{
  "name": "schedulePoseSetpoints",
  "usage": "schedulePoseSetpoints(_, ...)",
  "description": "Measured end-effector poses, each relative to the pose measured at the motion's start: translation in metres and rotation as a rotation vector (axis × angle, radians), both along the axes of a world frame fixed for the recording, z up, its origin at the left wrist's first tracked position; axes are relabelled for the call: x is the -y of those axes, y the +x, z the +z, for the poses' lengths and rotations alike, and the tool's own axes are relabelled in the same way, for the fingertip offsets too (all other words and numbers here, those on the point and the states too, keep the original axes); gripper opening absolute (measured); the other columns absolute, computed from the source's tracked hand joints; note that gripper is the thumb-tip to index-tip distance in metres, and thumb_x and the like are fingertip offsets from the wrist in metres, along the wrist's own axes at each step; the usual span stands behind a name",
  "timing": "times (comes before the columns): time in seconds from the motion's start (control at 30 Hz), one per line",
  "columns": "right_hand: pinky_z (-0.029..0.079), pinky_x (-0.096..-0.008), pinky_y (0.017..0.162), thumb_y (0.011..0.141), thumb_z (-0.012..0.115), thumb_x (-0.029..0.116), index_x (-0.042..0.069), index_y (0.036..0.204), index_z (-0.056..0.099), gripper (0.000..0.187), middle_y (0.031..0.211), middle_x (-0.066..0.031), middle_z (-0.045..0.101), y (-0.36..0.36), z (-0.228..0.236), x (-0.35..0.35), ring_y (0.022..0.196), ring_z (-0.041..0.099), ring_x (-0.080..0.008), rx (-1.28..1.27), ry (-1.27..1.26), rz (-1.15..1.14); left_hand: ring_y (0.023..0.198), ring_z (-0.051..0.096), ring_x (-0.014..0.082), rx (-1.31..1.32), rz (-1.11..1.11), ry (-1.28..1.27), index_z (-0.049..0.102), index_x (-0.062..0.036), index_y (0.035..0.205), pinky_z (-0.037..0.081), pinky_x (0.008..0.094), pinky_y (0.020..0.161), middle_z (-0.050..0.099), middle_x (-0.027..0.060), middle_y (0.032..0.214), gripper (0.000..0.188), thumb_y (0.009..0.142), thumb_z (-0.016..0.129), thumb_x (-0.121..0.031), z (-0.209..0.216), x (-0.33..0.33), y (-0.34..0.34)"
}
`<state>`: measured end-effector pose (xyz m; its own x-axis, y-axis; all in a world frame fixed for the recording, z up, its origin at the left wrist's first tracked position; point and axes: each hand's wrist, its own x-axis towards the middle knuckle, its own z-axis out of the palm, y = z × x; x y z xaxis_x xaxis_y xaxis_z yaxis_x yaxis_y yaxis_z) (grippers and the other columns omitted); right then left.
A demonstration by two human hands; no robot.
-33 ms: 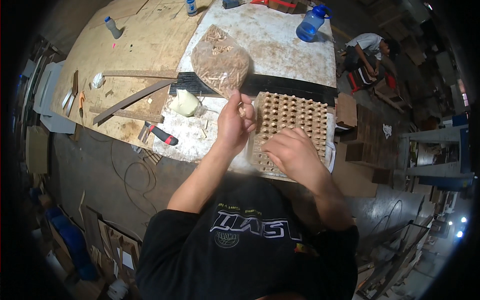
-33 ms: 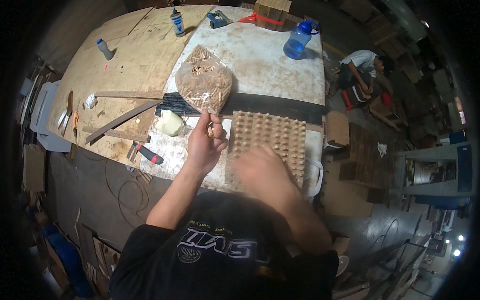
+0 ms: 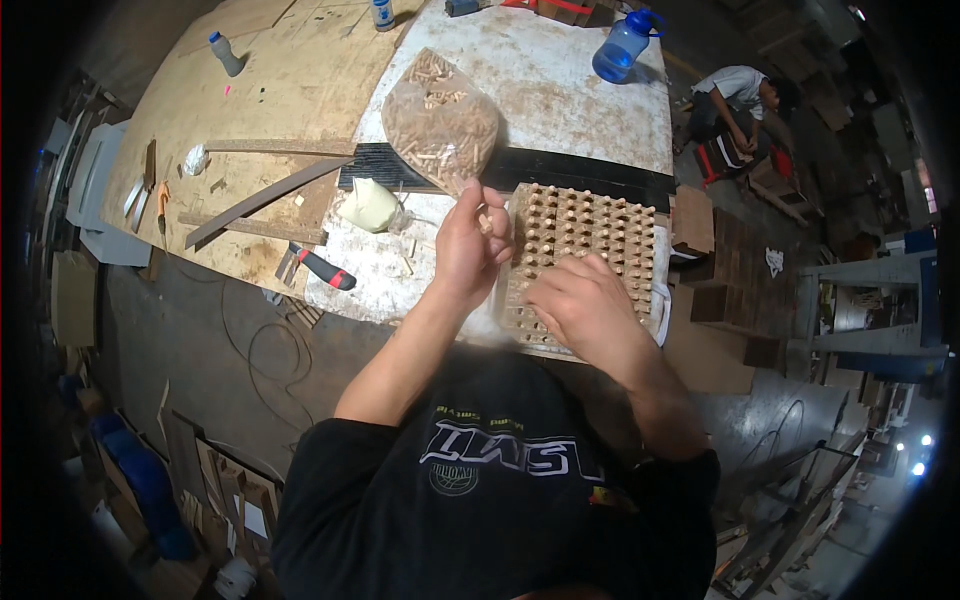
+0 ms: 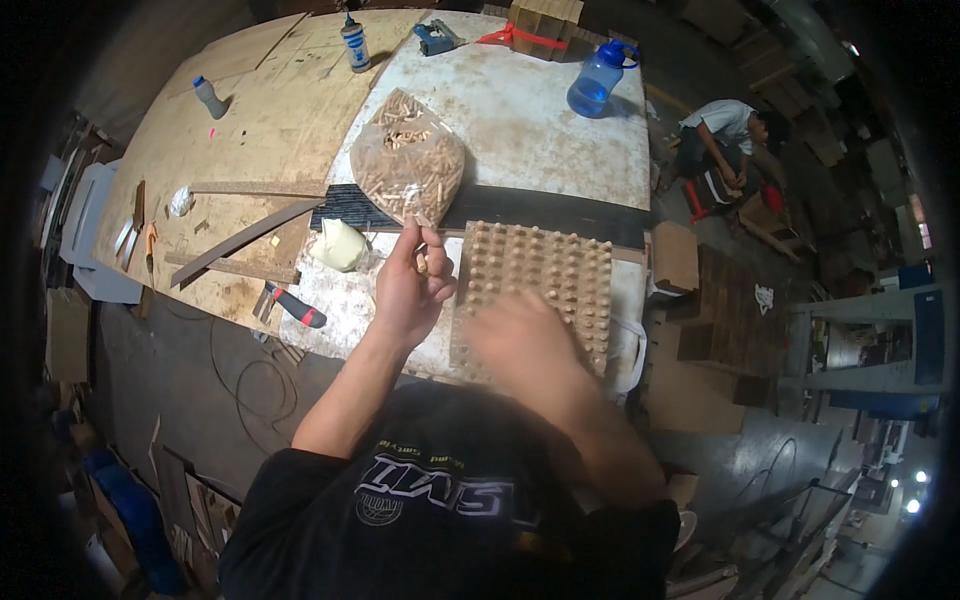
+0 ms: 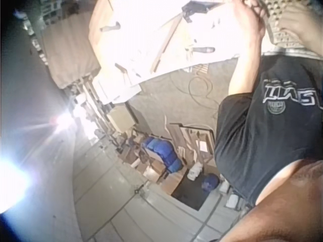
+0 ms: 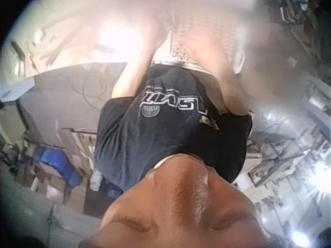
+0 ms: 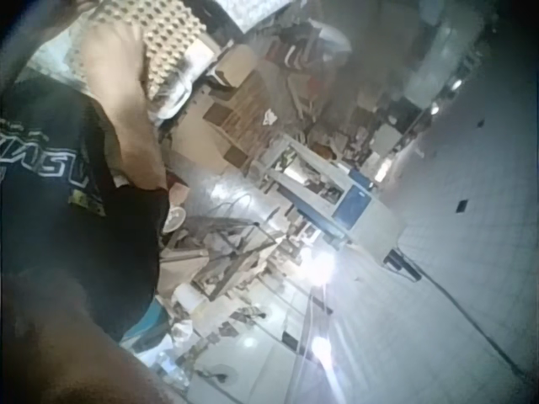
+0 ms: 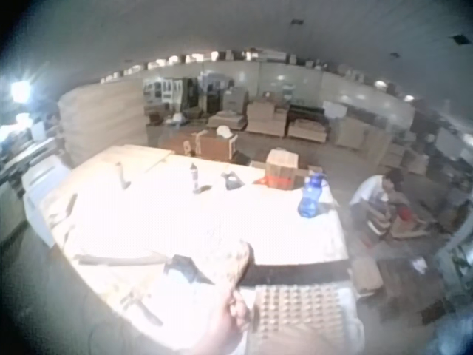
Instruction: The person inserts wooden pegs into pre-drilled holes in a wooden board by hand, taking the pegs from a large plastic bag on the workbench.
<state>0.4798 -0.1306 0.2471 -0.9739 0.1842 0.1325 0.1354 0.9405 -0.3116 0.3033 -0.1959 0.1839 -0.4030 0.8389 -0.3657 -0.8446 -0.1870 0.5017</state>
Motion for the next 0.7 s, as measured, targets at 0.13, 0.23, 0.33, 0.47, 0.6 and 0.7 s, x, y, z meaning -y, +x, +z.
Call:
schedulePoseSetpoints(0.13,0.049,-0.0430,0.084,0.079,0.069,0.011,0.014,0.086,0.069,0.008,0.087,-0.0020,0.067,-0.012,-0.004,0.006,0.093,0.066,-0.0234,0.028,0.098,0.059,0.051,0.035,0.0103,0.033,-0.015,-0.019,0.056,-0.0149,0.097,0.029,0.0268,0.050,0.048,-0.0028,0.065,0.037,0.114,0.043,-0.046,0.000,-0.004,0.005)
schedulePoseSetpoints(0.23,0.050,-0.0414,0.089,0.082,0.072,0.016,0.013,0.088,0.074,0.007,0.091,-0.0041,0.073,-0.013,-0.001,0.005,0.095,0.068,-0.0247,0.178,0.095,0.008,0.051,0.036,0.0104,0.033,-0.032,0.006,0.056,-0.0140,0.097,0.030,0.0269,0.050,0.049,-0.0016,0.064,0.041,0.114,0.040,-0.047,0.002,-0.006,0.007)
schedulePoseSetpoints(0.33,0.051,-0.0366,0.081,0.088,0.081,0.027,0.013,0.099,0.078,0.019,0.089,-0.0033,0.076,-0.009,0.011,-0.008,0.087,0.071,-0.0216,-0.027,-0.171,-0.082,0.052,0.038,0.0104,-0.023,-0.096,0.101,0.057,-0.0121,0.098,0.031,0.0270,0.050,0.050,-0.0002,0.065,0.046,0.114,0.036,-0.050,0.008,-0.004,0.006)
schedulePoseSetpoints(0.47,0.056,-0.0335,0.075,0.078,0.087,0.006,0.006,0.110,0.076,0.033,0.093,-0.0100,0.073,-0.003,0.022,-0.016,0.082,0.070,-0.0241,-0.377,-0.367,-0.208,0.054,0.043,0.0105,-0.169,-0.186,0.076,0.060,-0.0087,0.098,0.037,0.0270,0.051,0.054,0.0015,0.067,0.055,0.114,0.032,-0.053,0.019,-0.006,0.017)
schedulePoseSetpoints(0.6,0.056,-0.0401,0.080,0.080,0.083,0.012,0.012,0.106,0.077,0.026,0.092,-0.0061,0.070,0.001,0.015,-0.013,0.088,0.069,-0.0279,-0.425,-0.266,-0.313,0.071,0.053,0.0094,-0.568,-0.196,0.004,0.061,-0.0054,0.095,0.045,0.0251,0.066,0.060,0.0014,0.080,0.062,0.115,0.028,-0.053,0.024,-0.014,0.037)
schedulePoseSetpoints(0.7,0.056,-0.0387,0.077,0.079,0.084,0.010,0.011,0.104,0.077,0.026,0.091,-0.0060,0.068,0.009,0.007,-0.013,0.087,0.069,-0.0270,-0.468,-0.241,-0.361,0.075,0.055,0.0094,-0.676,-0.264,0.051,0.062,-0.0050,0.095,0.046,0.0256,0.068,0.061,0.0015,0.083,0.061,0.115,0.030,-0.053,0.026,-0.017,0.044)
